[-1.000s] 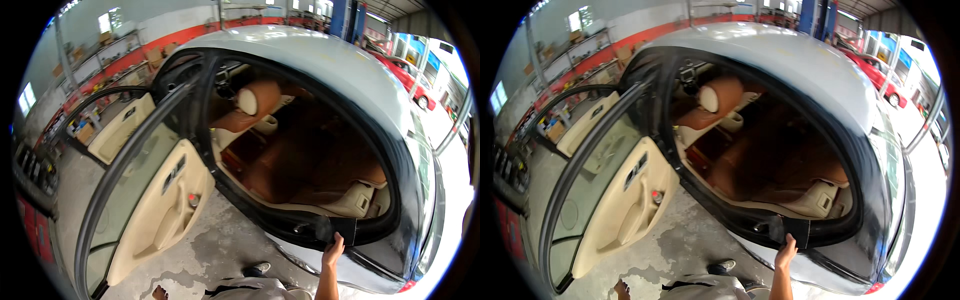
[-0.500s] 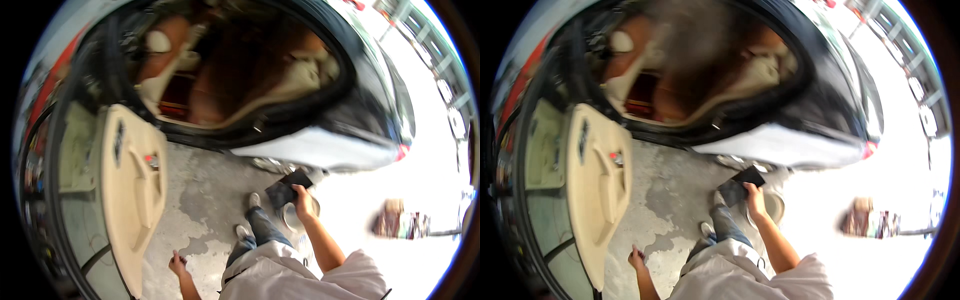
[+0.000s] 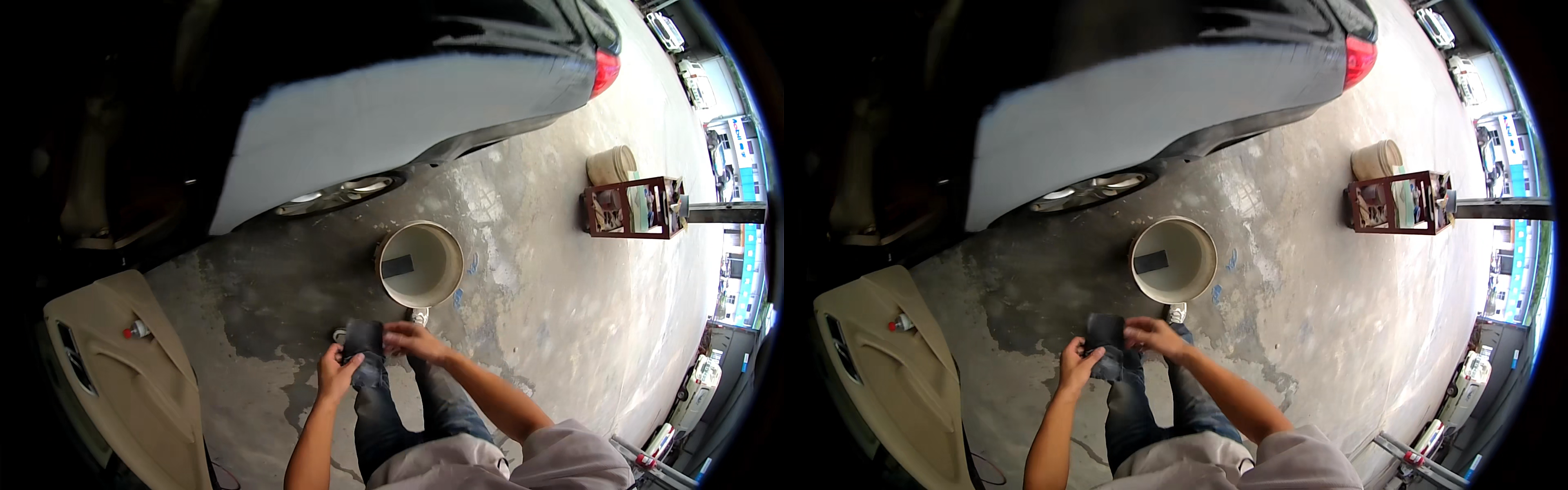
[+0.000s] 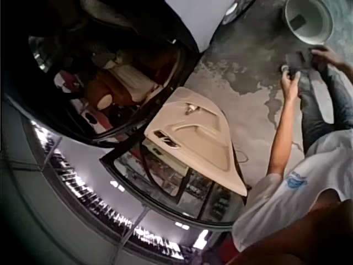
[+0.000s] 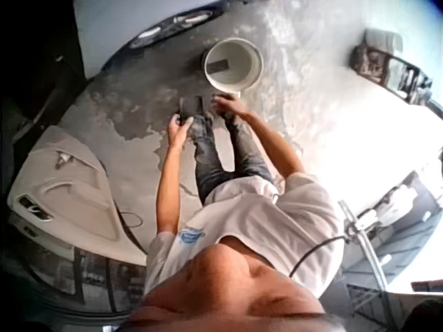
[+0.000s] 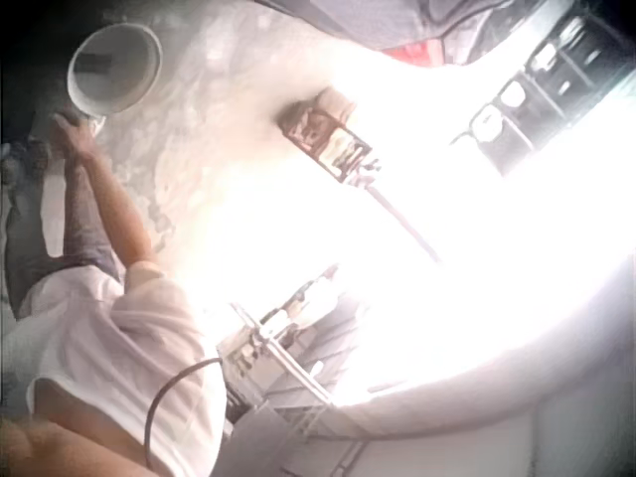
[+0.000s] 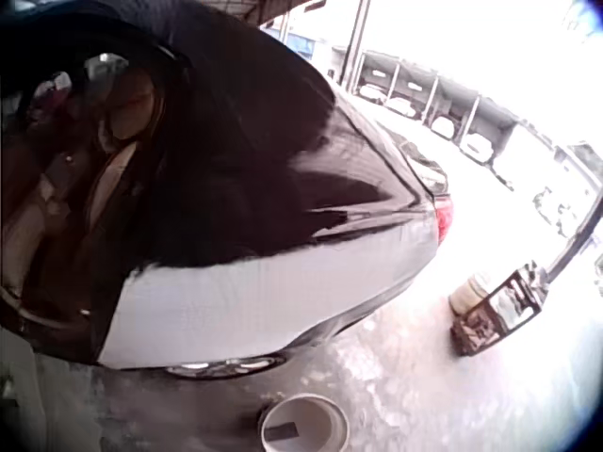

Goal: The person sands the roof of a silver car using a sanding block and a cloth. They repeatedly wipe the surface, dip the sanding block into a bucket of water, and continue sanding different sections of the roof.

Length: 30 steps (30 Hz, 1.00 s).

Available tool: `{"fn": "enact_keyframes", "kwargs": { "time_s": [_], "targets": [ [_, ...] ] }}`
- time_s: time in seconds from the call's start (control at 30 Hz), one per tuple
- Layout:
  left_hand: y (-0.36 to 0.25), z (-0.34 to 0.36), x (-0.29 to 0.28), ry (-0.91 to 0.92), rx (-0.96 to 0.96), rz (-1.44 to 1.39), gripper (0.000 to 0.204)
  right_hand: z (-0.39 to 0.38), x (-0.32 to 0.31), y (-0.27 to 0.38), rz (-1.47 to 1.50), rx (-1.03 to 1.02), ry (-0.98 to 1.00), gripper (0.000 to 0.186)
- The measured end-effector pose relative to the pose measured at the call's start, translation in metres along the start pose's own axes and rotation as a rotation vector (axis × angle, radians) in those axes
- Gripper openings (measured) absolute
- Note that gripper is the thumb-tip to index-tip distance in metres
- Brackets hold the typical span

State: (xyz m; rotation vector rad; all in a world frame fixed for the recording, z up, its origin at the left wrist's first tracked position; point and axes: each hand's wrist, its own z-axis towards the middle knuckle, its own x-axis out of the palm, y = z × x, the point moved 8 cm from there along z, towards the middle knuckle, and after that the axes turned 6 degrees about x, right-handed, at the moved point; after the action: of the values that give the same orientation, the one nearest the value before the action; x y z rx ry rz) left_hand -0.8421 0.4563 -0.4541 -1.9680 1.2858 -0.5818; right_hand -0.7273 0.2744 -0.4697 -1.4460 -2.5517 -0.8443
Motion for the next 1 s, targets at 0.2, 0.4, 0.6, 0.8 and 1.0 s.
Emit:
{"fn": "enact_keyframes", "kwargs": {
  "time_s": [0.2, 0.4, 0.6, 0.8, 1.0],
  "targets": [
    [0.064, 0.081, 0.061, -0.191, -0.188, -0.282, 0.029, 0.192, -0.298, -0.075, -0.844, -0.008, -0.595, 0.044],
    [0.171, 0.102, 0.083, -0.305, -0.363, -0.375, 0.041, 0.374, -0.391, -0.086, -1.458, 0.121, -0.623, 0.05],
    [0.209, 0.118, 0.072, -0.401, -0.354, -0.264, 0.039, 0.485, -0.427, -0.175, -1.431, 0.418, -0.457, 0.052],
    [0.213, 0.111, 0.072, -0.469, -0.376, -0.327, 0.035, 0.478, -0.363, -0.193, -1.17, 0.478, -0.419, 0.052],
    [0.158, 0.116, 0.098, -0.393, -0.227, -0.298, 0.026, 0.369, -0.34, -0.132, -0.171, 0.303, -0.553, 0.053]
  ]
}}
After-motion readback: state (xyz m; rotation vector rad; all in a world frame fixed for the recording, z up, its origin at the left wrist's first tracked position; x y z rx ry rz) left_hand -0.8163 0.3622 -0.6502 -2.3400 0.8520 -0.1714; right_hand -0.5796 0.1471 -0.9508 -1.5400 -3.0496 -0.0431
